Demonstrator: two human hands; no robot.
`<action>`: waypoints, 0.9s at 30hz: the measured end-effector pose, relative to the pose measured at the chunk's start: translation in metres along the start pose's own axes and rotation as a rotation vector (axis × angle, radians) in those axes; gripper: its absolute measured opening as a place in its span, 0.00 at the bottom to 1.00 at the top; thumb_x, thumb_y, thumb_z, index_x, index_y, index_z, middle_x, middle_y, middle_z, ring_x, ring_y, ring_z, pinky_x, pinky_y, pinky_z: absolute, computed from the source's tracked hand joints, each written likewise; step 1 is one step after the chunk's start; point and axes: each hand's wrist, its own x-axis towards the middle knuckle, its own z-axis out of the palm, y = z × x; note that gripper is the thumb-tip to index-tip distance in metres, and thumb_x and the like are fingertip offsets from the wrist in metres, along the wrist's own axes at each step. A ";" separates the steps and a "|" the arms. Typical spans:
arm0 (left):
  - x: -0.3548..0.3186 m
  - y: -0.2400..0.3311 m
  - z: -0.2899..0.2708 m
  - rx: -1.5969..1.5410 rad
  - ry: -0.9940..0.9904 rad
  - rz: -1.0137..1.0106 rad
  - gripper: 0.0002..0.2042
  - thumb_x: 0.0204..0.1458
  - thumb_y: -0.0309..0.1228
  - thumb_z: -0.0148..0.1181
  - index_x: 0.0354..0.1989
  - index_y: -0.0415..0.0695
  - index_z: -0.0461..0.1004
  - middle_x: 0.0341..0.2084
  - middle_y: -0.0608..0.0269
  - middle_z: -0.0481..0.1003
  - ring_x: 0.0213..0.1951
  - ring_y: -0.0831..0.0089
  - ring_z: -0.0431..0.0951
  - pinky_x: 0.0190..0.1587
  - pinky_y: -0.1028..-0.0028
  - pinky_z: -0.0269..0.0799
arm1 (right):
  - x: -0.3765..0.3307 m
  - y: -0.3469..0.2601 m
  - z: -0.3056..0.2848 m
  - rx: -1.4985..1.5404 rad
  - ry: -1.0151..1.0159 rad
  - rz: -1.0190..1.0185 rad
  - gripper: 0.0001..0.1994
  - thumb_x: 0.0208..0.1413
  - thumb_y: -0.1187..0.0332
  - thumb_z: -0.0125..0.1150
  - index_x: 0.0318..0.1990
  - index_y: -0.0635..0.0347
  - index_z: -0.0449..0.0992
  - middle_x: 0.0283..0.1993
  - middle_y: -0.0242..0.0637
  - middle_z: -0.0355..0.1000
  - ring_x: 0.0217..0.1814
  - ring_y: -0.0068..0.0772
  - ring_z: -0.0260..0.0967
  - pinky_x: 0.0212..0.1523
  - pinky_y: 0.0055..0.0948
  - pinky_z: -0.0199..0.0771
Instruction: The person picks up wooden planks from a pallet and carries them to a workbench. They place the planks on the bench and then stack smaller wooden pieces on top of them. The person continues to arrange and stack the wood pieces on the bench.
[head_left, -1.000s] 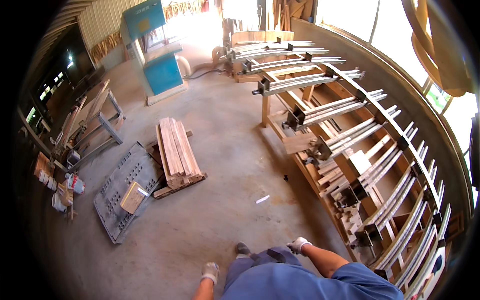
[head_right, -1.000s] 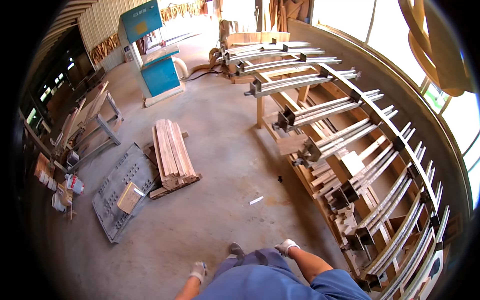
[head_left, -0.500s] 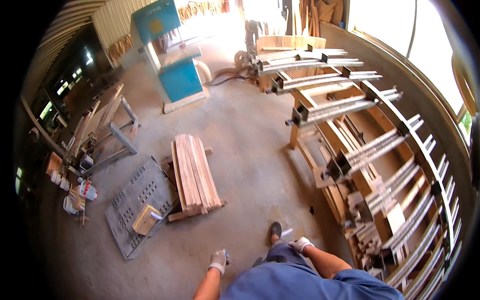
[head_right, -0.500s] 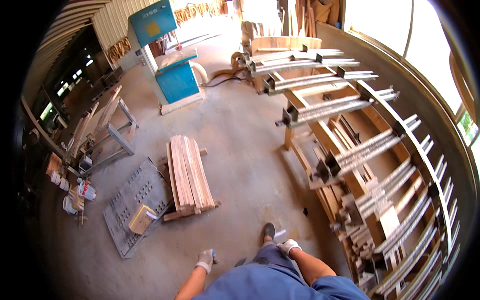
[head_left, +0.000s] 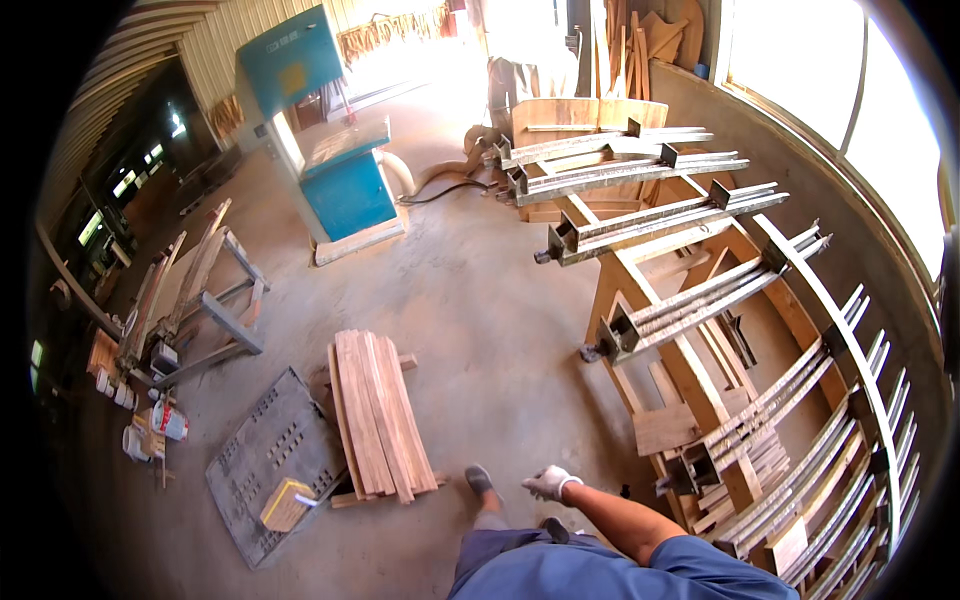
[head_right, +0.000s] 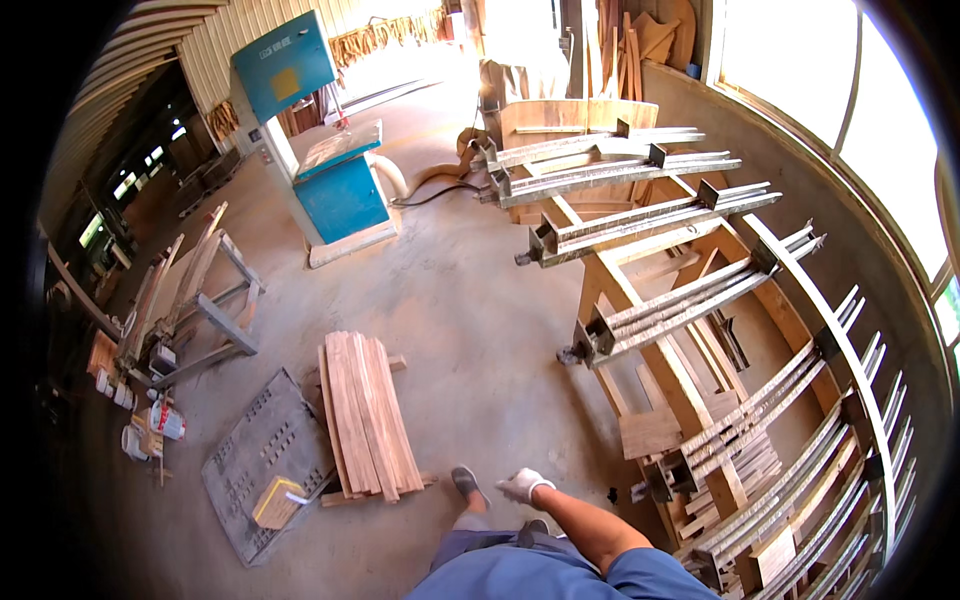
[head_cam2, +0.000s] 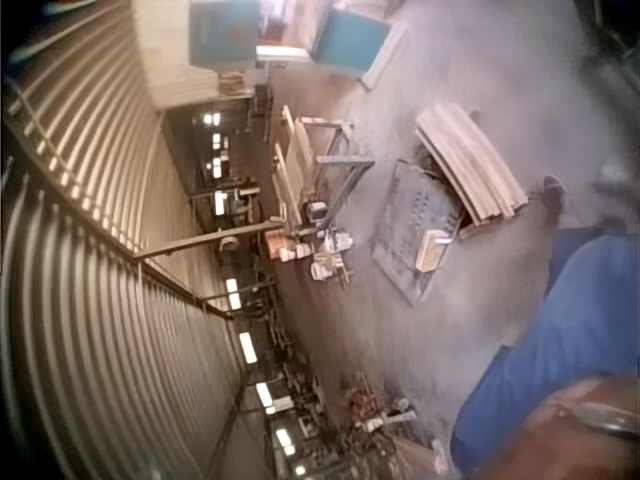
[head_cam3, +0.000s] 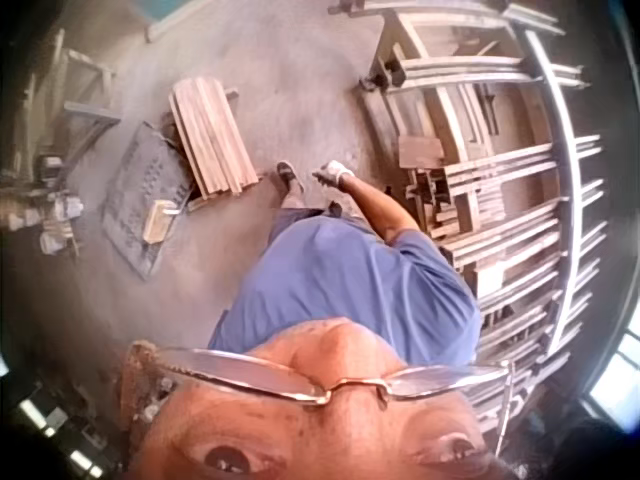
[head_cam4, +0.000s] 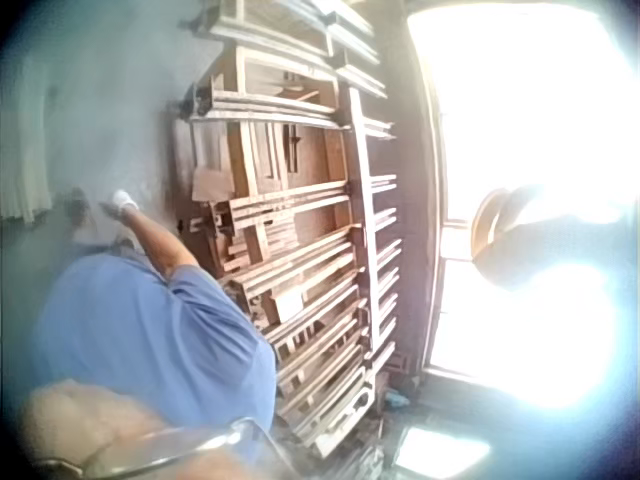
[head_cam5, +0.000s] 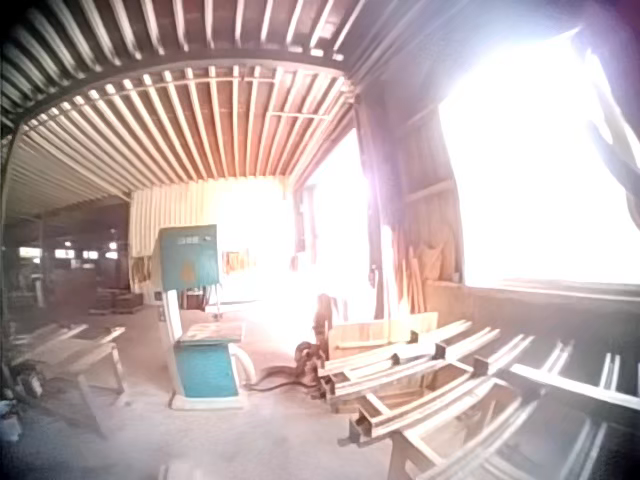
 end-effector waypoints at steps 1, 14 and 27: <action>0.014 0.011 -0.008 -0.009 -0.003 0.001 0.13 0.63 0.37 0.49 0.37 0.49 0.81 0.34 0.54 0.82 0.38 0.63 0.82 0.39 0.62 0.78 | 0.010 -0.008 0.000 -0.021 -0.033 0.015 0.23 0.59 0.48 0.65 0.39 0.63 0.86 0.33 0.36 0.82 0.32 0.31 0.78 0.38 0.31 0.80; 0.273 0.151 -0.218 -0.151 -0.031 0.177 0.14 0.66 0.36 0.47 0.33 0.45 0.78 0.26 0.59 0.79 0.27 0.68 0.78 0.29 0.67 0.74 | 0.170 -0.120 -0.109 -0.105 0.002 0.169 0.27 0.58 0.44 0.63 0.37 0.65 0.86 0.36 0.39 0.84 0.36 0.35 0.80 0.42 0.35 0.80; 0.426 0.320 -0.444 -1.157 -0.145 0.069 0.08 0.62 0.25 0.52 0.33 0.39 0.78 0.25 0.58 0.79 0.27 0.70 0.80 0.32 0.69 0.78 | 0.306 -0.302 -0.196 -0.120 0.131 0.190 0.26 0.58 0.44 0.63 0.47 0.61 0.85 0.45 0.46 0.83 0.49 0.44 0.81 0.54 0.38 0.77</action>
